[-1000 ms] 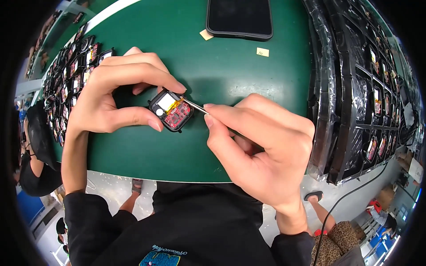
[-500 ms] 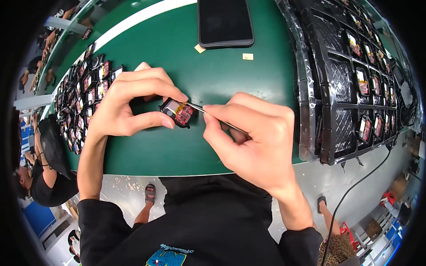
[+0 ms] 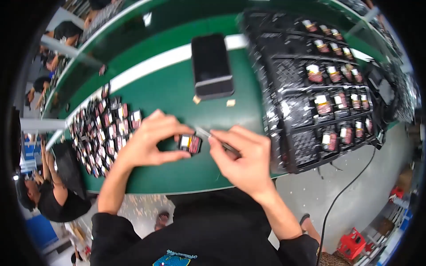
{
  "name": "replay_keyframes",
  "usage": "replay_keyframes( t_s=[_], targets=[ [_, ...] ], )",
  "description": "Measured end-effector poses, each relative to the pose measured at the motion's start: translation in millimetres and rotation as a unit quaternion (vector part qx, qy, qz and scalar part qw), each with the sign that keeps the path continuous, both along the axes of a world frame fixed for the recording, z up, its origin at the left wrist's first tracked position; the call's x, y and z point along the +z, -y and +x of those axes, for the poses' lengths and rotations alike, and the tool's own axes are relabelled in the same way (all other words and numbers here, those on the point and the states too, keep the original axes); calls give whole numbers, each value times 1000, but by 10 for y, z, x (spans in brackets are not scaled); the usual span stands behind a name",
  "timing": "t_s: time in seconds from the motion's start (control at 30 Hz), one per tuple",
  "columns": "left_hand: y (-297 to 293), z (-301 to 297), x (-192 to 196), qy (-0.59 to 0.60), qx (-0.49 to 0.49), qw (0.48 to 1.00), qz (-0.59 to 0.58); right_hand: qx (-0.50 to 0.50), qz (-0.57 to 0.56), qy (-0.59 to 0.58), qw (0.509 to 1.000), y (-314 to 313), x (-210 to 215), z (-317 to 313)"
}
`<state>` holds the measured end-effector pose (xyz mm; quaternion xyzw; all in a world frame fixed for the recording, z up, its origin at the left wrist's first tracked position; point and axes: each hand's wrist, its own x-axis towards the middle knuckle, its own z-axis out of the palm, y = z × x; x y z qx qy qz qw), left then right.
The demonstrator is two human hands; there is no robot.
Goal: Assembling small electronic components (likely smartwatch or similar) at a factory workstation.
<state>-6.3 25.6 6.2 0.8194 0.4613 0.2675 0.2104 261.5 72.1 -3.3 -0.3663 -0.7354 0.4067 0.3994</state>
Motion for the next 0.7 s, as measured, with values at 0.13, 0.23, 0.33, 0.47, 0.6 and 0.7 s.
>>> replay_keyframes(
  t_s=[0.13,0.23,0.33,0.47,0.6,0.7],
  targets=[
    [45,72,39,12,16,1000,7,-1,-15,-37,999,-8,5,1],
    [71,83,112,25,51,998,-41,-6,-26,-62,998,5,-26,2],
    [-48,14,281,158,86,980,-80,3,-26,-70,997,10,-16,21],
    [-913,333,914,118,27,989,85,-1,-20,-102,995,-43,-127,-4],
    [-2057,864,1108,63,-90,990,92,8,-23,-93,995,-49,-84,3],
    [-2572,1082,963,-56,-130,986,91,12,-28,-71,997,-31,-41,14]
  ],
)
